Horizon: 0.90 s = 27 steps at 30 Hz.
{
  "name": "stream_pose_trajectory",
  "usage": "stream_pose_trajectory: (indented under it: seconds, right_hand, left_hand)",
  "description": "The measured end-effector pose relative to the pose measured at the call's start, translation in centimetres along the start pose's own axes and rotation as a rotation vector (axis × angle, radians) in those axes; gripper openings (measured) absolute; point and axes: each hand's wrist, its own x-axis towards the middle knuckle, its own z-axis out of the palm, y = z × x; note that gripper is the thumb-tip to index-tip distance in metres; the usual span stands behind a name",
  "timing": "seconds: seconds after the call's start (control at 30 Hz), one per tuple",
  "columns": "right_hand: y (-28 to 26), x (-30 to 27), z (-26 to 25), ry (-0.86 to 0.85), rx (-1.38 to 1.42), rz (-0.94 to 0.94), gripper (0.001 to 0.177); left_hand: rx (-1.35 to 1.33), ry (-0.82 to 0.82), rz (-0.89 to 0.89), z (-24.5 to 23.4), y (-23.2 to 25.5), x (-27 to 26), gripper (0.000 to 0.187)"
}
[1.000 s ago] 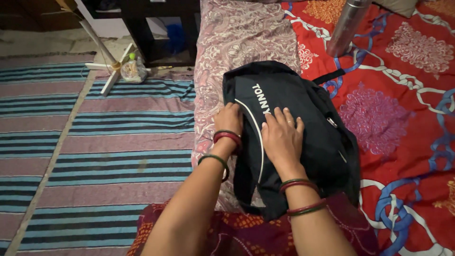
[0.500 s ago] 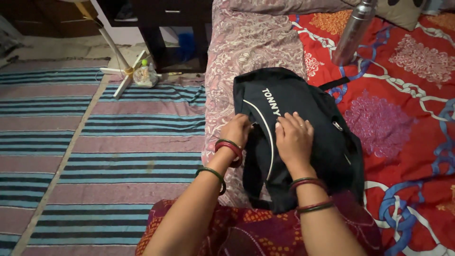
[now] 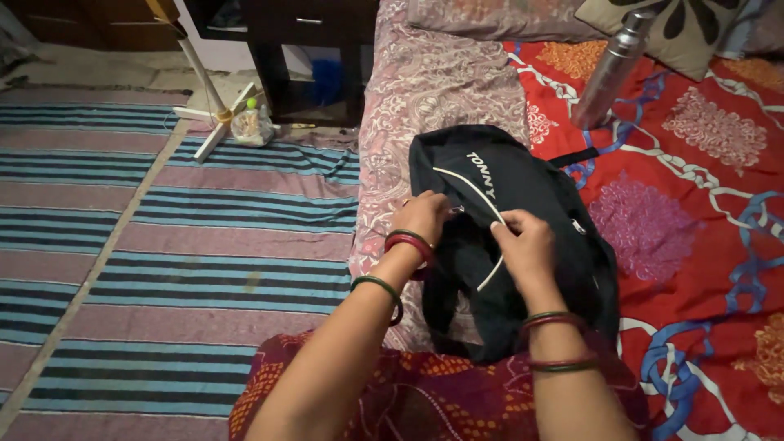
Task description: The person packs a black backpack with a metal water bottle and a white charger cable, then removes them and places them on the bed. The person repeatedly opens and closes the backpack zippers while sitting on the bed.
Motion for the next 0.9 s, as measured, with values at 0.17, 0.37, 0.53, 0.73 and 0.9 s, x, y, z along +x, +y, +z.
stream_pose_trajectory:
  seconds: [0.17, 0.37, 0.53, 0.73, 0.9]
  right_hand:
    - [0.8, 0.7, -0.6, -0.058, 0.253, 0.119, 0.023]
    - [0.5, 0.3, -1.0, -0.112, 0.314, 0.081, 0.025]
    - [0.0, -0.5, -0.5, -0.097, 0.257, -0.019, 0.027]
    - [-0.1, -1.0, -0.5, -0.026, 0.096, -0.144, 0.033]
    - [0.3, -1.5, 0.3, 0.097, 0.013, -0.296, 0.029]
  left_hand:
    - [0.061, -0.023, -0.102, 2.0, 1.6, 0.7, 0.014]
    - [0.083, -0.057, -0.086, 2.6, 2.1, -0.3, 0.018]
    - [0.059, -0.283, -0.158, 1.1, 2.9, -2.1, 0.023]
    - [0.006, -0.385, -0.15, -1.0, 3.9, -3.8, 0.029]
    - [0.019, -0.517, -0.088, -1.2, 5.3, -4.5, 0.027]
